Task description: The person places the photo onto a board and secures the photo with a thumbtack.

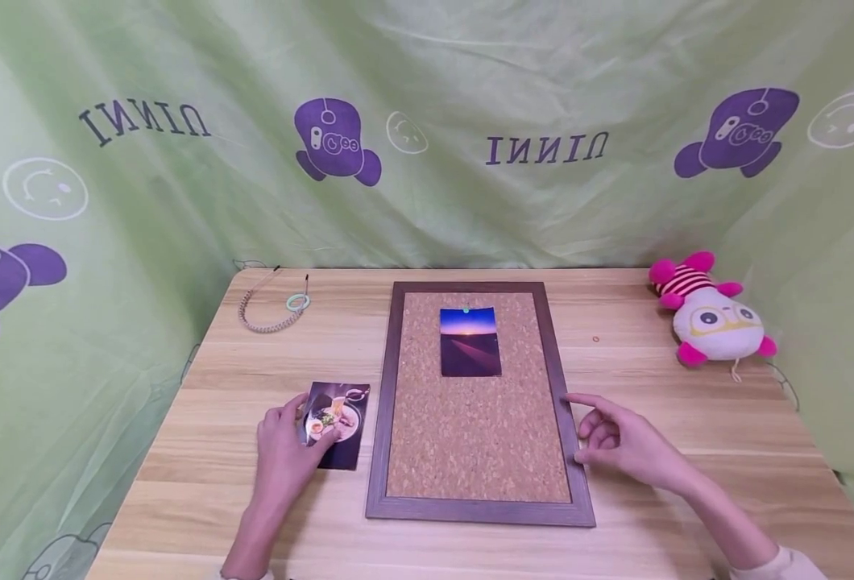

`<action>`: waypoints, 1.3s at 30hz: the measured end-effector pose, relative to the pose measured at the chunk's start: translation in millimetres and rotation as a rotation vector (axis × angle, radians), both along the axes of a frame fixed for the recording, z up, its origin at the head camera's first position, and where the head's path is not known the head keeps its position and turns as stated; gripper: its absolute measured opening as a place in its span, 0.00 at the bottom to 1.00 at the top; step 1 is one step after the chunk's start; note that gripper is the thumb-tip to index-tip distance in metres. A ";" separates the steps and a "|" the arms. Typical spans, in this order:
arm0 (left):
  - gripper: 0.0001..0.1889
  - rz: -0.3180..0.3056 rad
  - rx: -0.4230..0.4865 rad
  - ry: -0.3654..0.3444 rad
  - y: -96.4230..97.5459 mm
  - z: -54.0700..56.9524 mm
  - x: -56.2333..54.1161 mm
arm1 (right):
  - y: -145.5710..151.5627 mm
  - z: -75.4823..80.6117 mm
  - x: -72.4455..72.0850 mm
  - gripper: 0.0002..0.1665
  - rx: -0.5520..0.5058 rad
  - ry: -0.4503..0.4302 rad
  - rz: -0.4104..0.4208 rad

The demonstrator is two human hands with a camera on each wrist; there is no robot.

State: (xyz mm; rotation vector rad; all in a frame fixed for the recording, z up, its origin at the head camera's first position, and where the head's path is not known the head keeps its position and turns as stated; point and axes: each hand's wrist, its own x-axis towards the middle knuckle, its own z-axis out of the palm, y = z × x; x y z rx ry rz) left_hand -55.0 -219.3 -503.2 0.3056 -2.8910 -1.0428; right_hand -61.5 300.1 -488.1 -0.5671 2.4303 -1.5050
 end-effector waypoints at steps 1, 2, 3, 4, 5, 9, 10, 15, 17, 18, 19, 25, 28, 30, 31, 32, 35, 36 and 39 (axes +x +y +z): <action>0.46 0.002 -0.008 0.003 0.5 -0.3 0.5 | -0.1 -0.9 0.3 0.53 0.006 -0.001 0.017; 0.46 0.004 -0.009 0.004 0.8 -0.6 0.9 | -0.2 -1.7 0.5 0.55 0.016 0.000 0.031; 0.46 0.006 -0.007 0.003 1.1 -0.4 1.5 | -0.3 -2.5 0.8 0.56 0.029 0.003 0.042; 0.47 0.008 -0.002 -0.006 1.1 -0.1 1.9 | -0.6 -3.2 0.8 0.57 0.043 0.008 0.049; 0.47 0.012 0.002 -0.013 1.1 0.8 2.2 | -0.9 -3.7 0.7 0.57 0.058 0.011 0.054; 0.49 0.021 0.031 -0.039 -1.4 4.4 1.4 | -1.9 -5.4 0.6 0.57 0.100 0.035 0.058; 0.49 0.023 0.036 -0.041 -2.6 5.0 0.9 | -2.1 -5.7 0.7 0.57 0.106 0.040 0.058; 0.47 0.020 0.044 -0.029 -8.3 7.8 -0.9 | -2.7 -7.0 1.8 0.57 0.115 0.051 0.054; 0.45 0.021 0.045 -0.022 -9.9 8.5 -1.1 | -2.9 -7.2 2.2 0.57 0.115 0.053 0.051; 0.43 0.022 0.047 -0.020 -10.8 8.6 -1.2 | -3.0 -7.3 2.4 0.57 0.116 0.054 0.050; 0.41 0.023 0.054 -0.015 -11.4 8.9 -0.9 | -3.1 -7.3 2.6 0.57 0.116 0.055 0.048; 0.29 0.026 0.067 0.035 -15.0 8.5 0.8 | -3.4 -6.9 3.0 0.56 0.115 0.068 0.045; 0.24 0.036 0.092 0.047 -16.6 7.9 0.6 | -3.0 -6.5 3.0 0.57 0.119 0.064 0.043; 0.23 0.055 0.113 0.065 -17.9 7.8 0.5 | -2.6 -6.2 2.9 0.57 0.121 0.062 0.042; 0.22 0.066 0.126 0.077 -18.5 8.2 0.6 | -2.4 -6.2 2.8 0.57 0.121 0.061 0.042; 0.21 0.077 0.138 0.091 -19.3 8.6 0.8 | -2.3 -6.1 2.7 0.57 0.122 0.061 0.042; 0.21 0.109 0.163 0.144 -21.7 10.9 2.0 | -1.9 -6.2 2.7 0.57 0.117 0.066 0.044; 0.21 0.118 0.177 0.157 -22.3 12.1 2.3 | -1.9 -6.2 2.8 0.57 0.116 0.067 0.045; 0.21 0.142 0.225 0.182 -22.8 17.3 3.3 | -1.9 -6.3 2.6 0.57 0.116 0.063 0.046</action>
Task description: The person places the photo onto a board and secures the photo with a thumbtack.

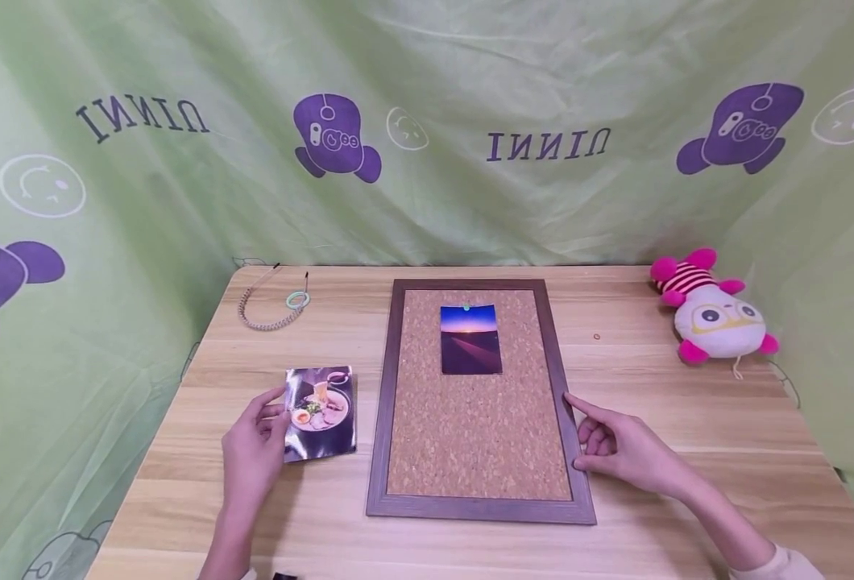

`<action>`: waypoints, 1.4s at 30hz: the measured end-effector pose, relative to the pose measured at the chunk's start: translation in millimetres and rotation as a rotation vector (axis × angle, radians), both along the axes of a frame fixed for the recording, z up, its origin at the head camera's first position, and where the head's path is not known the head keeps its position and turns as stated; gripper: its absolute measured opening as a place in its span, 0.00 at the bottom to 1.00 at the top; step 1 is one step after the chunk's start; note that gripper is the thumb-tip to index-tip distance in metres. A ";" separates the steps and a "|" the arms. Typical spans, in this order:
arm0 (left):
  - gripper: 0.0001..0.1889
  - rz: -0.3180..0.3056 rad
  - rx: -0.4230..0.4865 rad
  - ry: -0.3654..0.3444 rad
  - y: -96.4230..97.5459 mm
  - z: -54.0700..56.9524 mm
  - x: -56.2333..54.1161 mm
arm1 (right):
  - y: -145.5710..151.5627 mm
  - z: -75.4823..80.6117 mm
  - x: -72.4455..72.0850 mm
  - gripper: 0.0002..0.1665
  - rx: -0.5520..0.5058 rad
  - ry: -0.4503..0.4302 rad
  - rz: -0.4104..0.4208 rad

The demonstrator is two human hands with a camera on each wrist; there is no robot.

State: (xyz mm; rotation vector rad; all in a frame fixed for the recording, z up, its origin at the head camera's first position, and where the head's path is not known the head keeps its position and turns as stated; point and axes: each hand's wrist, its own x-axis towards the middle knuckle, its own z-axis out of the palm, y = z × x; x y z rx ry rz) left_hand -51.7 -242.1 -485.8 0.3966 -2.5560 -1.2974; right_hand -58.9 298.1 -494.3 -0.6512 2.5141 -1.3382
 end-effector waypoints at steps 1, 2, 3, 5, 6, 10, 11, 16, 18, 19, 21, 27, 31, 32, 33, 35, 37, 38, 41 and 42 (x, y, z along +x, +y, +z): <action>0.22 0.005 0.022 0.007 0.4 2.1 0.2 | -0.1 0.0 -0.2 0.57 0.001 -0.001 0.000; 0.22 0.009 0.044 0.012 1.2 4.1 0.4 | -0.2 -0.1 -0.3 0.57 0.001 -0.001 0.000; 0.22 0.011 0.069 0.017 2.4 6.4 0.5 | -0.2 -0.2 -0.5 0.57 0.002 -0.003 0.000; 0.22 0.006 0.117 0.012 6.0 10.8 1.0 | -0.2 -0.3 -0.6 0.58 0.003 -0.006 0.000; 0.22 0.001 0.144 0.008 8.6 12.8 0.9 | -0.2 -0.4 -0.7 0.58 0.002 -0.006 0.000; 0.23 -0.057 0.236 -0.039 22.2 18.7 0.1 | 0.2 -0.6 -0.9 0.57 0.003 -0.008 0.001; 0.24 -0.077 0.254 -0.051 26.2 19.5 -0.2 | 0.2 -0.6 -1.1 0.57 0.003 -0.006 0.001; 0.27 -0.170 0.312 -0.121 49.0 20.1 -0.8 | 0.3 -1.0 -1.9 0.56 0.007 0.004 0.005; 0.28 -0.208 0.343 -0.140 59.3 18.7 -0.5 | 0.4 -1.3 -1.8 0.56 0.006 0.007 0.008; 0.28 -0.228 0.359 -0.145 64.6 17.7 -0.5 | 0.5 -1.4 -1.6 0.56 0.005 0.007 0.009; 0.28 -0.262 0.391 -0.144 74.7 15.4 -0.7 | 0.7 -1.7 -1.1 0.56 0.004 0.010 0.012; 0.28 -0.344 0.461 -0.147 101.0 9.4 -3.1 | 1.3 -1.9 -0.4 0.56 0.004 0.014 0.011; 0.27 -0.414 0.485 -0.149 116.2 2.6 -5.3 | 1.3 -1.6 -0.4 0.56 0.004 0.013 0.013; 0.27 -0.433 0.486 -0.147 119.8 0.3 -5.8 | 1.2 -1.5 -0.4 0.56 0.004 0.014 0.013; 0.27 -0.456 0.488 -0.144 123.3 -1.9 -6.1 | 1.1 -1.4 -0.5 0.56 0.005 0.017 0.013; 0.27 -0.500 0.481 -0.138 130.3 -6.7 -7.1 | 0.8 -1.3 -0.7 0.56 0.006 0.024 0.013; 0.26 -0.538 0.459 -0.139 137.4 -11.2 -8.6 | 0.7 -1.0 -0.7 0.56 0.009 0.029 0.011; 0.26 -0.554 0.449 -0.138 140.7 -13.3 -9.5 | 0.7 -0.9 -0.7 0.56 0.011 0.029 0.010; 0.26 -0.585 0.425 -0.144 149.4 -17.3 -12.2 | 0.5 -0.4 -0.5 0.56 0.015 0.022 0.008; 0.26 -0.593 0.420 -0.141 151.7 -18.0 -13.0 | 0.4 -0.3 -0.4 0.56 0.017 0.018 0.006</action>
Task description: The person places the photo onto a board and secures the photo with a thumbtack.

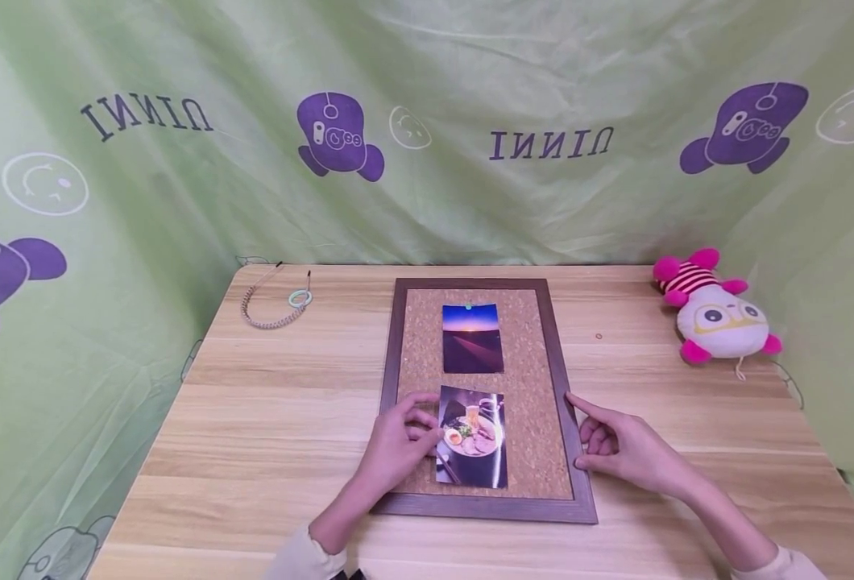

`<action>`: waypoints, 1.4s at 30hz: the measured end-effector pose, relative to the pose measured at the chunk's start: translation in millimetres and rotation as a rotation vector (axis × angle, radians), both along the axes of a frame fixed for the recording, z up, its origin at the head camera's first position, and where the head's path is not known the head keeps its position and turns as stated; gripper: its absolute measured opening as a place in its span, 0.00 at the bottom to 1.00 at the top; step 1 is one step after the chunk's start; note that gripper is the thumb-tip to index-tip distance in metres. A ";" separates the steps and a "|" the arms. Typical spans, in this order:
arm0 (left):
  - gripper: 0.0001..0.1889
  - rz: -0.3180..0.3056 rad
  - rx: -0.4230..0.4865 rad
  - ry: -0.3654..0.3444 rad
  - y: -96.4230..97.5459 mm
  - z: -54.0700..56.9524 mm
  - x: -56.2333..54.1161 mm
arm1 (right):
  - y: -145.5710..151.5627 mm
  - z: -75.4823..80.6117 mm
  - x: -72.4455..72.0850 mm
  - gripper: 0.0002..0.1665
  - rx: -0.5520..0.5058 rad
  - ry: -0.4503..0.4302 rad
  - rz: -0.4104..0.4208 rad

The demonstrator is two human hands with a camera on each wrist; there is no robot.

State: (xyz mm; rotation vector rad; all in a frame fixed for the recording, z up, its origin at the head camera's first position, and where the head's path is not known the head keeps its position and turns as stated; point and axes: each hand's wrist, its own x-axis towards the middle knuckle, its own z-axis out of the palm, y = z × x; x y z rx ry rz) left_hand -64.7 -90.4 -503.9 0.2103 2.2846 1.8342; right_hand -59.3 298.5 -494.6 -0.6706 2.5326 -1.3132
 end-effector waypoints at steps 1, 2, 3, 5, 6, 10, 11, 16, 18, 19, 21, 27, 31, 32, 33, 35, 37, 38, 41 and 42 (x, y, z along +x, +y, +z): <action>0.27 -0.003 0.000 -0.001 2.1 -0.4 -0.7 | -0.1 0.1 -0.1 0.57 0.002 -0.004 -0.001; 0.27 -0.004 0.003 -0.003 4.0 -0.3 -1.4 | -0.1 0.2 -0.1 0.57 0.005 -0.009 -0.003; 0.27 -0.002 0.003 -0.006 5.6 -0.1 -2.1 | -0.3 0.2 -0.2 0.57 0.007 -0.012 -0.004; 0.27 0.003 0.002 -0.009 8.4 -0.5 -3.8 | -0.5 0.3 -0.2 0.57 0.012 -0.017 -0.006; 0.28 0.006 0.004 -0.013 9.6 -1.0 -4.8 | -0.5 0.4 -0.1 0.57 0.014 -0.019 -0.007; 0.27 0.023 -0.018 -0.020 13.3 -3.4 -8.8 | -0.3 0.2 0.4 0.57 0.017 -0.021 -0.007; 0.27 0.027 -0.022 -0.018 13.9 -3.9 -9.6 | -0.2 0.1 0.5 0.57 0.016 -0.020 -0.007; 0.26 0.037 -0.036 -0.007 14.9 -4.5 -12.1 | 0.0 -0.3 0.3 0.57 0.012 -0.008 -0.003; 0.26 0.036 -0.037 -0.006 15.0 -4.1 -12.4 | 0.1 -0.2 0.2 0.57 0.010 -0.006 -0.002; 0.26 0.036 -0.039 -0.007 15.0 -3.9 -12.6 | 0.1 -0.1 0.2 0.57 0.009 -0.008 -0.002; 0.25 0.034 -0.047 -0.006 15.1 -3.2 -12.4 | 0.0 0.1 0.1 0.57 0.009 -0.009 -0.001; 0.24 0.022 -0.082 0.035 14.4 -0.7 -10.7 | -0.5 0.9 0.0 0.57 0.009 -0.006 0.001; 0.24 0.016 -0.093 0.065 13.4 1.6 -9.2 | -0.7 0.9 0.1 0.56 0.006 0.000 0.002; 0.24 0.015 -0.098 0.072 13.0 2.1 -8.7 | -0.8 0.9 0.1 0.56 0.005 0.000 0.002; 0.24 0.015 -0.107 0.081 12.6 2.8 -8.2 | -0.9 0.9 0.1 0.56 0.004 0.000 0.003; 0.24 0.014 -0.129 0.098 11.7 4.6 -7.3 | -1.0 0.9 0.1 0.57 0.002 -0.001 0.002; 0.23 0.011 -0.146 0.104 10.7 6.7 -6.6 | -1.0 0.9 0.2 0.57 0.003 -0.001 0.002; 0.22 0.007 -0.146 0.100 10.2 7.9 -6.4 | -1.0 0.9 0.2 0.57 0.004 0.000 0.003; 0.20 -0.010 -0.149 0.088 8.8 10.9 -6.6 | -0.8 1.1 0.1 0.57 0.007 0.002 0.002; 0.20 -0.017 -0.159 0.090 8.3 11.7 -6.7 | -0.9 1.2 0.0 0.57 0.007 0.002 0.002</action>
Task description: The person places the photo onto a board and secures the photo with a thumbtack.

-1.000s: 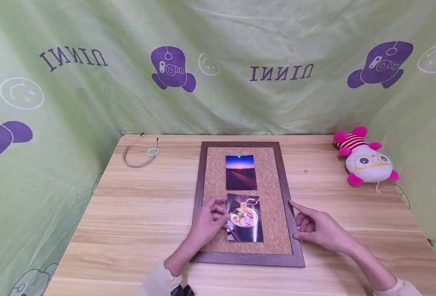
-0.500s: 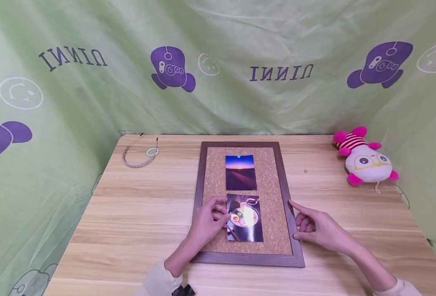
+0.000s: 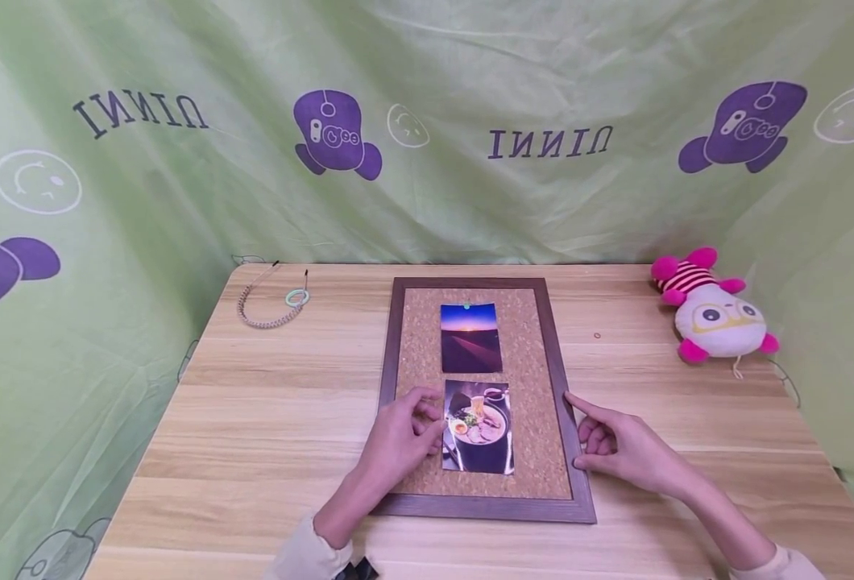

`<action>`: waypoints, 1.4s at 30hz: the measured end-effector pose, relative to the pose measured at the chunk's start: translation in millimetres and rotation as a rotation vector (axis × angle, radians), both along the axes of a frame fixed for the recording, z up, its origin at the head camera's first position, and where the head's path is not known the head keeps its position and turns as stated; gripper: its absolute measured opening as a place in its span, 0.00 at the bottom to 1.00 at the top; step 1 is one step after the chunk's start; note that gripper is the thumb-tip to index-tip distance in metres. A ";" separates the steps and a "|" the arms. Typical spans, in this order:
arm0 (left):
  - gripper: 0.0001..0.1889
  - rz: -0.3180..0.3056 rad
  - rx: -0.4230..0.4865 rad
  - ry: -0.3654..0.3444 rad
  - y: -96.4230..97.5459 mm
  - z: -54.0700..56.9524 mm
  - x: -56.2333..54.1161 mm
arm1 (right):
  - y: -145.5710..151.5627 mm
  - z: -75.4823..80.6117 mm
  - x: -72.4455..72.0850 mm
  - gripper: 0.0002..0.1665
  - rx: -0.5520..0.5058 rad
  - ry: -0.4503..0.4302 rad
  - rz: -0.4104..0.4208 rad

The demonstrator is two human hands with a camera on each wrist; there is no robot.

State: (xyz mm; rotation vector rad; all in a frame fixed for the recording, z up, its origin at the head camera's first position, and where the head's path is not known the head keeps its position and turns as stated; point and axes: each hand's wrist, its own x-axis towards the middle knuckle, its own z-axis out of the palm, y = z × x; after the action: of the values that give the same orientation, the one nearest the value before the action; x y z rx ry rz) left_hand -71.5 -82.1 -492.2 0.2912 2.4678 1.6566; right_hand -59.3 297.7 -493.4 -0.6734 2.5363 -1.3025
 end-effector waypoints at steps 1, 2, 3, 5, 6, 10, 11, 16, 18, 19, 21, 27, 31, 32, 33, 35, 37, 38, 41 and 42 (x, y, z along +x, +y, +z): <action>0.20 -0.006 -0.028 0.014 -0.8 0.6 -0.3 | -0.2 0.1 -0.2 0.57 0.000 -0.001 0.000; 0.20 -0.015 -0.059 0.035 -1.8 0.8 -0.6 | -0.3 0.2 -0.3 0.57 0.000 -0.002 0.000; 0.20 -0.027 -0.094 0.062 -3.0 0.7 -1.0 | -0.5 0.4 -0.5 0.57 0.001 -0.003 0.001; 0.23 -0.065 -0.181 0.131 -6.5 1.1 -2.0 | -0.9 0.9 -0.8 0.57 0.002 -0.002 0.006; 0.25 -0.093 -0.232 0.174 -8.7 1.3 -2.6 | -1.1 1.4 -1.1 0.57 0.001 -0.004 0.012; 0.37 -0.272 -0.355 0.289 -18.2 0.7 -5.8 | -1.6 5.5 -4.3 0.54 0.036 0.014 0.015; 0.39 -0.316 -0.380 0.306 -20.3 0.2 -6.6 | -1.6 7.2 -5.8 0.52 0.051 0.023 0.006; 0.47 -0.461 -0.436 0.304 -26.9 -3.2 -9.9 | 1.0 17.8 -19.3 0.41 0.089 0.039 -0.098; 0.49 -0.482 -0.450 0.301 -28.6 -4.3 -11.2 | 4.1 21.7 -27.5 0.38 0.084 0.020 -0.151; 0.51 -0.490 -0.454 0.295 -29.6 -4.8 -11.8 | 5.9 23.6 -32.1 0.36 0.078 0.002 -0.180; 0.52 -0.506 -0.454 0.283 -31.3 -5.4 -13.1 | 9.8 26.6 -41.8 0.33 0.071 -0.027 -0.242; 0.47 -0.566 -0.421 0.311 -35.9 -8.2 -17.4 | 20.4 31.4 -71.7 0.26 0.091 0.010 -0.410; 0.44 -0.603 -0.432 0.353 -38.0 -9.8 -19.3 | 25.5 32.2 -90.3 0.20 0.132 0.104 -0.509; 0.43 -0.608 -0.435 0.362 -38.2 -10.2 -19.6 | 26.7 32.0 -94.2 0.19 0.140 0.117 -0.525; 0.43 -0.610 -0.437 0.365 -38.3 -10.2 -19.6 | 28.5 31.1 -97.7 0.18 0.148 0.124 -0.534; 0.42 -0.608 -0.436 0.371 -37.9 -10.3 -19.5 | 32.0 28.6 -103.9 0.18 0.168 0.120 -0.537; 0.40 -0.601 -0.434 0.378 -37.6 -10.9 -19.3 | 34.9 25.3 -109.5 0.18 0.179 0.110 -0.525; 0.40 -0.597 -0.434 0.381 -37.4 -11.1 -19.1 | 36.3 23.8 -111.6 0.18 0.186 0.103 -0.518; 0.39 -0.583 -0.435 0.391 -37.1 -12.0 -18.4 | 39.5 19.5 -118.7 0.18 0.201 0.081 -0.499; 0.40 -0.580 -0.435 0.391 -37.1 -12.2 -18.0 | 40.3 18.5 -120.5 0.18 0.206 0.074 -0.495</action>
State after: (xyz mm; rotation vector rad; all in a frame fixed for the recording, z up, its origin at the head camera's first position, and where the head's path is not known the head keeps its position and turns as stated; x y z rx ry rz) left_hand -89.5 -119.2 -504.4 1.2185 2.5530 0.8688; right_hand -179.8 338.0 -475.0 -0.0487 2.9625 -1.1288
